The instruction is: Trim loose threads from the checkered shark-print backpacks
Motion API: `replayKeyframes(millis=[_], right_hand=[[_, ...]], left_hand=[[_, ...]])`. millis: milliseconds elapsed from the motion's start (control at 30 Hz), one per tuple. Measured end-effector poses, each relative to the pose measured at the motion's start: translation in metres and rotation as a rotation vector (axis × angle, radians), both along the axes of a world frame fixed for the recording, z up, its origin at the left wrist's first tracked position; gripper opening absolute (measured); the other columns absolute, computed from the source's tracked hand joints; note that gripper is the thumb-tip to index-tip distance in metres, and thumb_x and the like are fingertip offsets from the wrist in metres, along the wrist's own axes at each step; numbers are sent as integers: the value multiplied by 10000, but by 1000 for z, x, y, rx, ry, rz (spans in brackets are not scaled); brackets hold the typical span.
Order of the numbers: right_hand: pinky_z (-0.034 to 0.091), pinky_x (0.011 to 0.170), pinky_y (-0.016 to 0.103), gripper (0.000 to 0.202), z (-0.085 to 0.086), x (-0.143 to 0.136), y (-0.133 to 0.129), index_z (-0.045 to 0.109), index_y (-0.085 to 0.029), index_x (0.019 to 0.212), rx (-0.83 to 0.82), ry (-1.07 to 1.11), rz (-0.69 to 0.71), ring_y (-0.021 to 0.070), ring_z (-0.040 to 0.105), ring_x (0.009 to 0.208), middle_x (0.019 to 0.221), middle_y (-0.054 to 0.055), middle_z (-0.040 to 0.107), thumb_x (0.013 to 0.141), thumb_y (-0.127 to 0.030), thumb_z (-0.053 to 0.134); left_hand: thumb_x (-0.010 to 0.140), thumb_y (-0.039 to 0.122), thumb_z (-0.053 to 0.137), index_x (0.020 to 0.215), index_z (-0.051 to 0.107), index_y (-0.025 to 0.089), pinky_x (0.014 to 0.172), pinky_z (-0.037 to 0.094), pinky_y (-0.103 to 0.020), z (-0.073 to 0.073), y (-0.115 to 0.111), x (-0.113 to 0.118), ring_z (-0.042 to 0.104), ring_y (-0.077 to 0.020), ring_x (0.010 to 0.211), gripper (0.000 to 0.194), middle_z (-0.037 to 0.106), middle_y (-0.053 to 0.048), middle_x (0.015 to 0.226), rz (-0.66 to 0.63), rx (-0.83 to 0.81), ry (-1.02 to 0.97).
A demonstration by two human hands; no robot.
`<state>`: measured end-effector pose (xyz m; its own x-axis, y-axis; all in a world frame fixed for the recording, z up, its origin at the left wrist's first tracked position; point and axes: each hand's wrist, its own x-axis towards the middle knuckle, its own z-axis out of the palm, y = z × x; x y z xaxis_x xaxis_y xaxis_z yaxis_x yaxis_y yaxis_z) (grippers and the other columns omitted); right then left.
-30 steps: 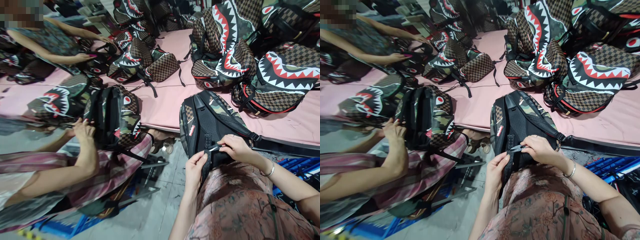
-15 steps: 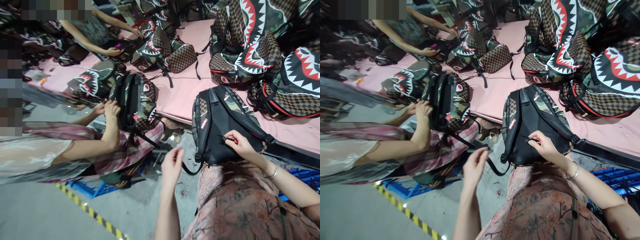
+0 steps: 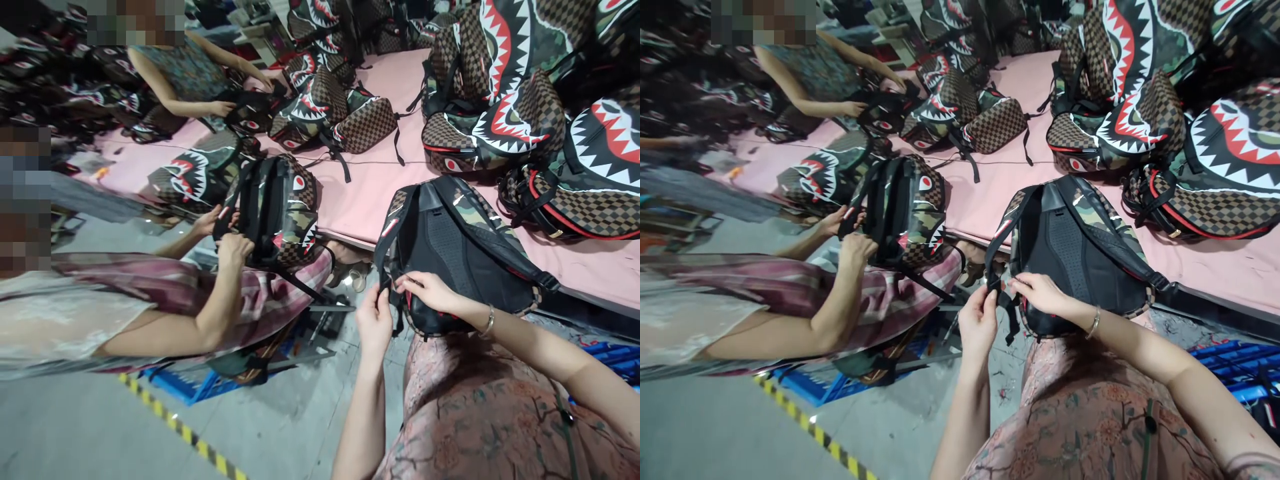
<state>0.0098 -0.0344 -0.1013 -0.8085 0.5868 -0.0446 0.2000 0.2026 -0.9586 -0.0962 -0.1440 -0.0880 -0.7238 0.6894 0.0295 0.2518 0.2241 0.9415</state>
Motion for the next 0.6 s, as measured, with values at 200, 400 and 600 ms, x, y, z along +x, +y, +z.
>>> replayKeyframes(millis=[200,400,600], right_hand=[[420,656,245,151,-21,2,-26,586,-200,714,46,35,-200,142,572,671,683,-11,621,809,-289,509],[427,714,262,172,-29,4,-23,568,-198,886,-178,172,-330,153,565,798,839,5,609,736,-280,565],[398,666,245,122,-25,-1,-13,464,-191,721,-352,300,-155,118,495,668,677,-41,498,695,-256,564]], left_hand=[[671,271,675,877,632,135,887,448,-405,-8,28,1,605,-243,978,250,664,-113,1000,124,394,-734],[669,257,690,927,614,120,944,405,-345,-3,44,15,580,-222,1035,301,643,-144,1074,41,428,-890],[732,330,625,1114,521,181,842,463,-359,-14,36,18,617,-203,929,423,646,-113,1032,86,342,-541]])
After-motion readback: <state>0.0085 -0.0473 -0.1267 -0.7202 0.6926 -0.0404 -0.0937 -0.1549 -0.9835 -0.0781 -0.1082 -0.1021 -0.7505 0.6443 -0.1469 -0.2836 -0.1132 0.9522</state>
